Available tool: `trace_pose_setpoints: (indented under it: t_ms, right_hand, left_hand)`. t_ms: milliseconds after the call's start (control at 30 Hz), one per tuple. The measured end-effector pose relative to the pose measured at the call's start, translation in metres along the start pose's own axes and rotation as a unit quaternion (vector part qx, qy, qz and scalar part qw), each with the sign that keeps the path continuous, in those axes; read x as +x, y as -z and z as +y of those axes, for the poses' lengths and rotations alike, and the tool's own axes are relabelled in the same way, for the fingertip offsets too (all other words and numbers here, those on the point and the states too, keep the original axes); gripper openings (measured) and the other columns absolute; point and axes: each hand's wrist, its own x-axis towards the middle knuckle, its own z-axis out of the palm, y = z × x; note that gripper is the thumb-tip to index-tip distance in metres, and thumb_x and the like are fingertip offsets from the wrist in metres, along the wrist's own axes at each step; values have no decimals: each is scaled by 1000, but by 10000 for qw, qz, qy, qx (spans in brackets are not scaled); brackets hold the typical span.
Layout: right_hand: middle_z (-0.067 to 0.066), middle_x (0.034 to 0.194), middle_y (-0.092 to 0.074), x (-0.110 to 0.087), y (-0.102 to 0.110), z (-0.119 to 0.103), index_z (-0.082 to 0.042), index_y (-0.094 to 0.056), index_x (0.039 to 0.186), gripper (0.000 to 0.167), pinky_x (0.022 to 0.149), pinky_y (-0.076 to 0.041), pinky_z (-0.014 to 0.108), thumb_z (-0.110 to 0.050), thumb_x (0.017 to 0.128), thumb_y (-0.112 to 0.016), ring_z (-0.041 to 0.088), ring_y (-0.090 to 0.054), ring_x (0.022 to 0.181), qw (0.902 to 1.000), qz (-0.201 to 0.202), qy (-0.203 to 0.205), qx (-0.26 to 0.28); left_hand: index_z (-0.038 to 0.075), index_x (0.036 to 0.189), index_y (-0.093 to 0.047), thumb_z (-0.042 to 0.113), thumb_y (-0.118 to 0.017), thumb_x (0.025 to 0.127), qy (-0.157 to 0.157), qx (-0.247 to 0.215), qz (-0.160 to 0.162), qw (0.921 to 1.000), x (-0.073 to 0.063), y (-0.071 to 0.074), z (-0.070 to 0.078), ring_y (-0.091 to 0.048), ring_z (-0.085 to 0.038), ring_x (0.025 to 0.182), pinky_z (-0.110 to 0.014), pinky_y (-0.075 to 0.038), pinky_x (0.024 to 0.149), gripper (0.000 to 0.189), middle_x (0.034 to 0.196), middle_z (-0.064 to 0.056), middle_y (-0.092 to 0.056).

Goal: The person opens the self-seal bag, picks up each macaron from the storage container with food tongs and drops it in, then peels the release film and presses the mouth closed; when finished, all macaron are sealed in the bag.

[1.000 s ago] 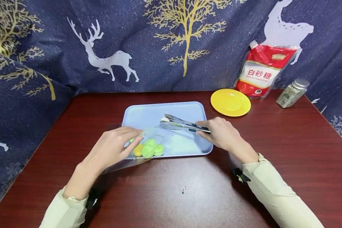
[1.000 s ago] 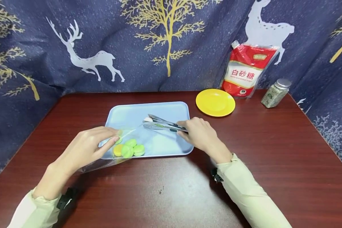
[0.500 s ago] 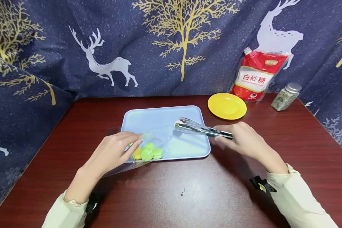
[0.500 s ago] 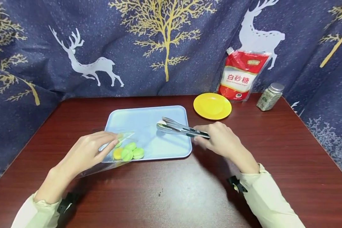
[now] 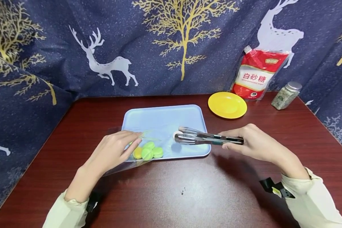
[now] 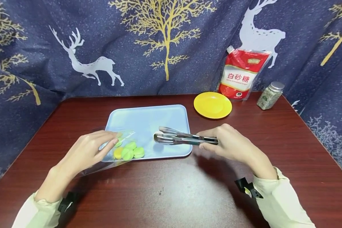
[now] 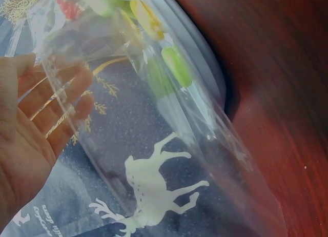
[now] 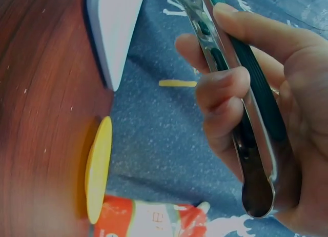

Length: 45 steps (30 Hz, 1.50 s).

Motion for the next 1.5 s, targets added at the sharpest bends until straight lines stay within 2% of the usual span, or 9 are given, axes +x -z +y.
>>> trace_pose_setpoints:
  t_ms: [167,400,600,1000,1233,1500]
  right_hand:
    - [-16,74,-59,2,-1,-6,-13,-69,106,26,46,-36,13,-13,81,-73,-1,-46,55,9995,-62,106,304]
    - [-14,77,-60,9,-9,-9,-12,-69,108,27,48,-38,16,-15,81,-73,-1,-45,55,9987,-196,139,449]
    - [-13,82,-62,20,-21,-11,-10,-69,109,27,50,-41,18,-19,84,-70,1,-48,58,9980,-339,206,491]
    - [-12,71,-58,36,-32,-19,-6,-68,109,27,43,-34,18,-21,87,-67,0,-38,48,9973,-466,172,546]
    - [-14,55,-38,50,-38,-24,-7,-68,113,32,41,-29,18,-25,87,-67,-3,-25,43,9969,-547,194,525]
    - [-15,49,-28,59,-44,-28,-7,-68,113,32,41,-25,19,-26,87,-67,-4,-18,42,9964,-605,248,541]
  left_hand:
    - [8,107,-70,23,-56,92,58,13,-90,9999,1,-1,1,-64,-19,92,-40,-53,73,26,99,-5,-69]
    - [10,109,-70,24,-56,91,178,-9,-264,9995,2,-2,3,-64,-18,93,-40,-53,75,26,100,-3,-69]
    - [10,112,-69,25,-55,92,177,11,-302,9994,-3,-2,4,-65,-18,93,-41,-53,74,28,102,-3,-68]
    - [10,115,-67,26,-53,93,104,-26,-387,9992,2,-3,8,-65,-19,93,-41,-54,72,30,103,-4,-68]
    - [9,114,-67,27,-53,94,130,5,-414,9991,1,-3,9,-65,-20,93,-42,-54,71,31,101,-5,-68]
    - [11,115,-67,28,-53,93,201,37,-375,9991,1,-3,9,-65,-19,93,-41,-54,70,31,102,-3,-68]
